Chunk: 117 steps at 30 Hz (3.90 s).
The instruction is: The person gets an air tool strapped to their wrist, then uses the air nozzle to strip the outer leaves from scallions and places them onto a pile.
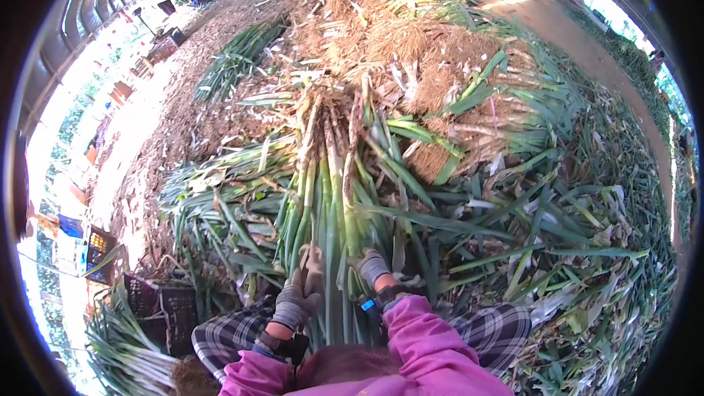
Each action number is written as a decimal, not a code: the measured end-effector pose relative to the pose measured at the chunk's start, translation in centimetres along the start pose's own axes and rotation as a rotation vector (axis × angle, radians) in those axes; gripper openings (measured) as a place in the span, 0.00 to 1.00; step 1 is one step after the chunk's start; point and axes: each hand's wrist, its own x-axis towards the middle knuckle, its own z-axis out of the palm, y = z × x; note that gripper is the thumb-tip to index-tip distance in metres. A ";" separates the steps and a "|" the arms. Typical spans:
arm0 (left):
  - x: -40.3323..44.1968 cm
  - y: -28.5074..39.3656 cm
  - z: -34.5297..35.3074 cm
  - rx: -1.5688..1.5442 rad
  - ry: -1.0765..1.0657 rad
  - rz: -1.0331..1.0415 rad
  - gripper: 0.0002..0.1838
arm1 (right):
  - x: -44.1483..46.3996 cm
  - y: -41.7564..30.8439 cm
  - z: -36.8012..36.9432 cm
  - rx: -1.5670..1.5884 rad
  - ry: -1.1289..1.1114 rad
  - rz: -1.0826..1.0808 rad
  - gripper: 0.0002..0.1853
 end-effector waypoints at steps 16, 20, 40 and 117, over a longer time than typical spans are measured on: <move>-13.3 -1.5 -2.7 0.183 -0.580 0.129 0.40 | -9.1 3.2 8.0 0.073 -0.022 -0.009 0.30; -13.0 -0.6 -3.7 0.194 -0.624 0.101 0.38 | -9.4 3.5 7.6 -0.020 -0.048 0.038 0.31; -2.9 3.2 -0.5 0.448 -0.404 0.210 0.32 | -11.7 2.4 5.4 0.045 -0.368 0.108 0.39; 8.3 -2.2 -0.1 0.079 -0.117 0.114 0.45 | 4.9 -3.2 -2.1 0.422 0.144 -0.048 0.22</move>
